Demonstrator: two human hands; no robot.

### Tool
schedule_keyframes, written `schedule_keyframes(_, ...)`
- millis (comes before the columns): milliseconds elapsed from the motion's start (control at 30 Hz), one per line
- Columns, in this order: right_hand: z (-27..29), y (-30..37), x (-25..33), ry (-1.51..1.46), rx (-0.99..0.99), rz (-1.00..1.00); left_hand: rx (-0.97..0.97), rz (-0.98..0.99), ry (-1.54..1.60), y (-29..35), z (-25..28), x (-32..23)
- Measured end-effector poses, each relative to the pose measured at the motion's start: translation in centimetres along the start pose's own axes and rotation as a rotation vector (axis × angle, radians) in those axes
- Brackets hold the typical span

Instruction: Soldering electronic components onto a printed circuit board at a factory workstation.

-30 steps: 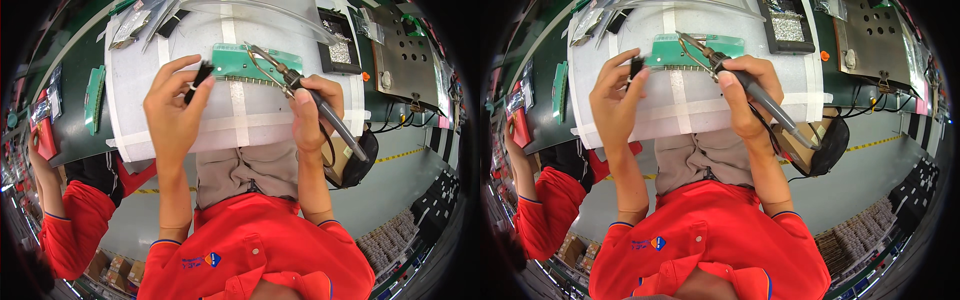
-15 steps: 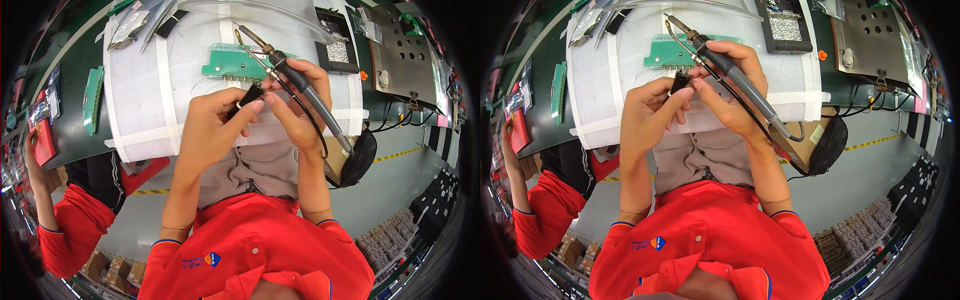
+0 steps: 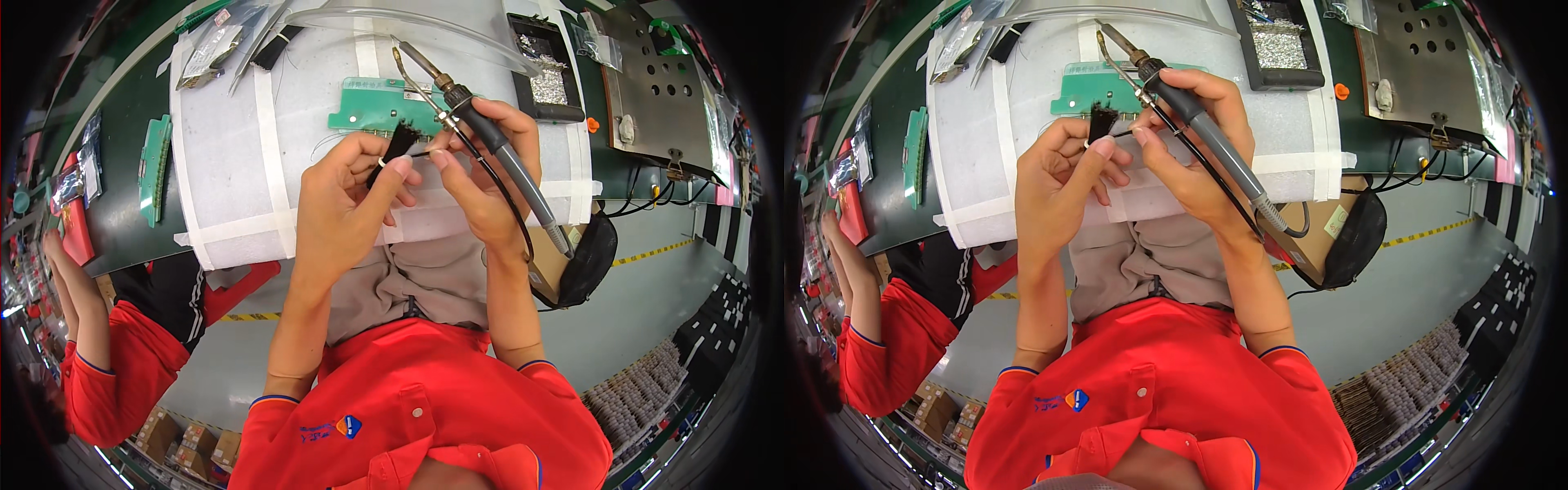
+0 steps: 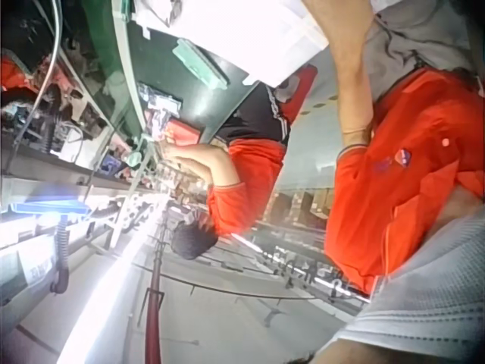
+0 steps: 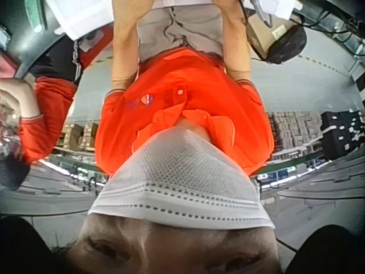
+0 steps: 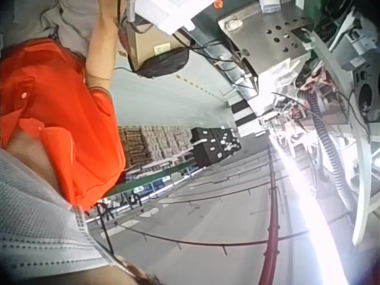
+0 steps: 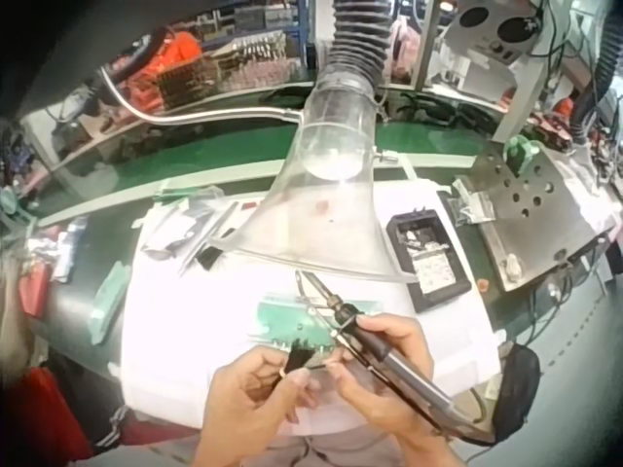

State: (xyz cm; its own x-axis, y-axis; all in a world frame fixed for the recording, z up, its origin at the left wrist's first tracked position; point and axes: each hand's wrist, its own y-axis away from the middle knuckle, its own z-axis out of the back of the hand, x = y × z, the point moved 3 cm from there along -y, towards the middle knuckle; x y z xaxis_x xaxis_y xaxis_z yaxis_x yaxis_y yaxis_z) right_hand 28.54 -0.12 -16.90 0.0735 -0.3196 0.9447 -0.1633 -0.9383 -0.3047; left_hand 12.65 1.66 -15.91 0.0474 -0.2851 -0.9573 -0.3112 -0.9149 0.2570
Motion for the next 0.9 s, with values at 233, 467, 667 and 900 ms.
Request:
schedule_keyframes(233, -0.1, 0.0, 0.2, 0.008, 0.009, -0.01, -0.029, -0.004, 0.052, -0.1, -0.2, 0.1)
schedule_keyframes(467, -0.1, 0.0, 0.1, 0.023, 0.053, -0.021, -0.069, -0.036, 0.069, -0.1, -0.4, 0.2)
schedule_keyframes(667, -0.1, 0.1, -0.1, 0.01, 0.074, -0.013, -0.251, -0.194, -0.376, 0.4, 0.5, -0.8)
schedule_keyframes(900, 1.1, 1.1, 0.3, 0.008, -0.288, 0.01, -0.249, -0.603, -0.802, -1.2, 2.3, -1.4)
